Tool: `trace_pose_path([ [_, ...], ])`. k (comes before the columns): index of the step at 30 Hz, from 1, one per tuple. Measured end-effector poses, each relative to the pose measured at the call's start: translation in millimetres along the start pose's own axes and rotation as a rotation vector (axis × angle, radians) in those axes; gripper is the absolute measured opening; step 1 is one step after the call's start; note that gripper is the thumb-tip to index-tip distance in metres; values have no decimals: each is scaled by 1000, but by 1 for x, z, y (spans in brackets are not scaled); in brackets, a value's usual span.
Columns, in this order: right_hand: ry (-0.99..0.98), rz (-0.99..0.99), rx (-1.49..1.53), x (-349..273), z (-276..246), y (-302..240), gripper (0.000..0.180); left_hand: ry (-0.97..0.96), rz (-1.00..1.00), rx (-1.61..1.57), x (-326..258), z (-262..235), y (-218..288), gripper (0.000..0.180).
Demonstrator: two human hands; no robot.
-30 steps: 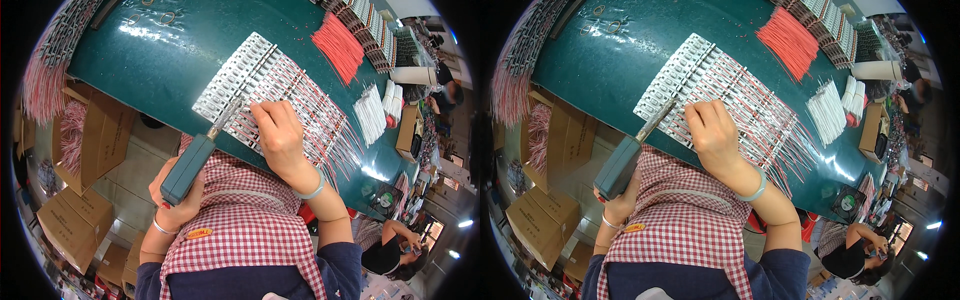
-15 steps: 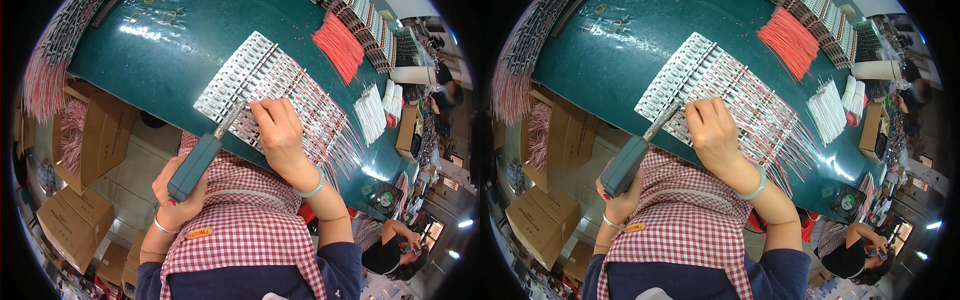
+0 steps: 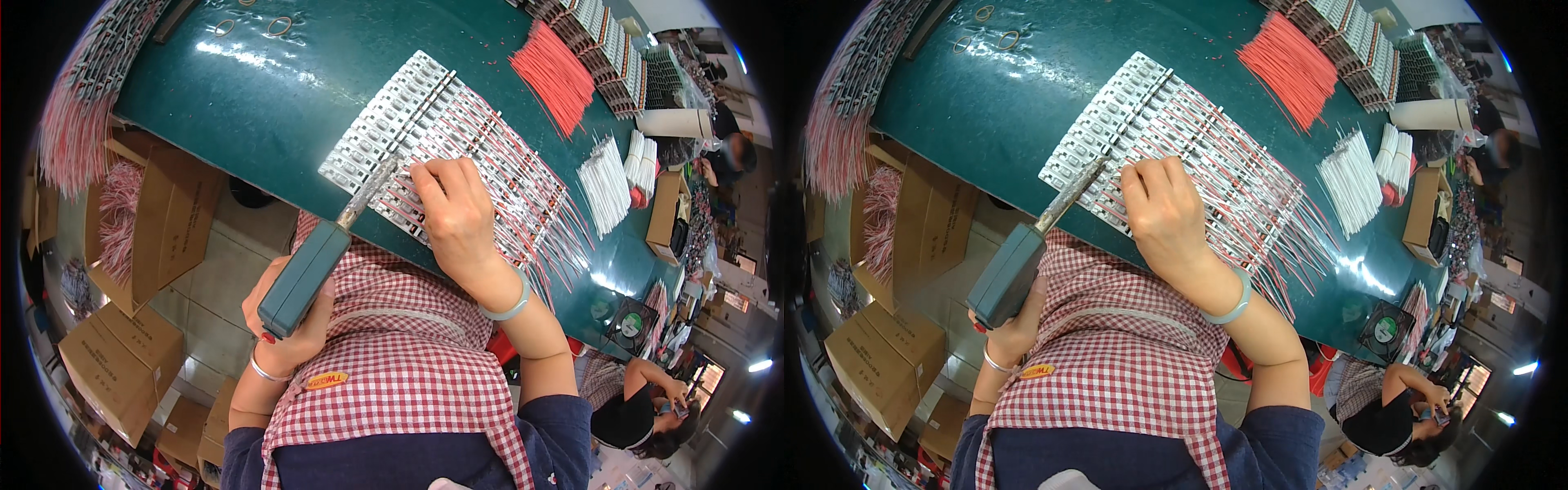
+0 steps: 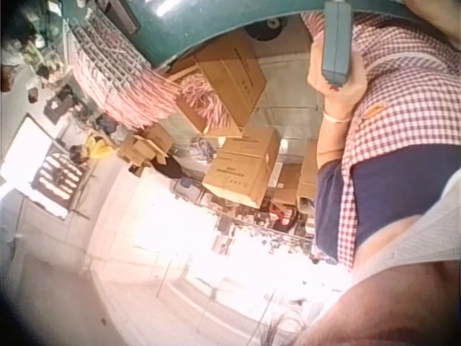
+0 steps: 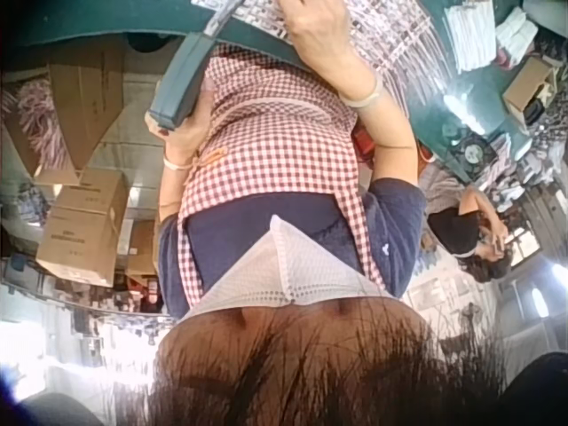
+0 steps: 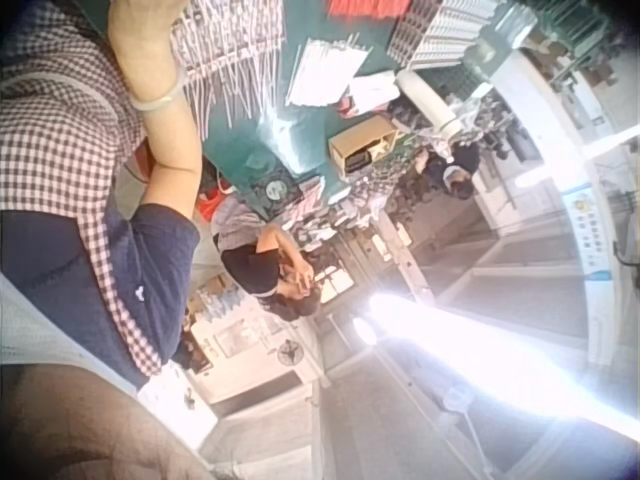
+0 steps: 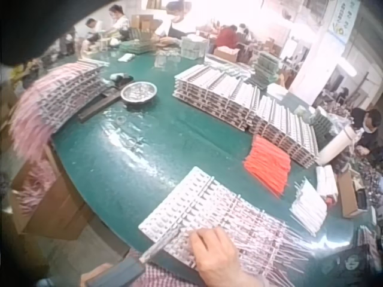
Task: The person uses a soldering iron to attach red and white wires to a white plastic grid fixture. They repeatedly pick up individual wires, place them into slots on the grid, and apply heat with the soldering iron to secure them. The person works methodically across the fixture, handling wires one at a time.
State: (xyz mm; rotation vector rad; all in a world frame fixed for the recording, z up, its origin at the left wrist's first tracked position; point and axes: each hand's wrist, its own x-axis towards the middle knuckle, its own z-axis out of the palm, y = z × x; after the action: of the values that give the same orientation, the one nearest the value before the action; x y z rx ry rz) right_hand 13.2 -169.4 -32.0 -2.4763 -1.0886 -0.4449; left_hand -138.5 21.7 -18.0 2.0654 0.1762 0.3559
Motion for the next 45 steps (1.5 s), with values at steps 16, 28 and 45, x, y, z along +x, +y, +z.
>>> trace_pose_path([
  [16,44,95,115,-8,-1,-9,29,-8,-30,-11,-2,-1,1,22],
  [28,40,75,91,-6,3,-8,29,-17,-14,-9,-1,4,-2,19],
  [45,78,22,24,-6,8,-5,24,33,-73,-85,-11,-3,-5,23],
])
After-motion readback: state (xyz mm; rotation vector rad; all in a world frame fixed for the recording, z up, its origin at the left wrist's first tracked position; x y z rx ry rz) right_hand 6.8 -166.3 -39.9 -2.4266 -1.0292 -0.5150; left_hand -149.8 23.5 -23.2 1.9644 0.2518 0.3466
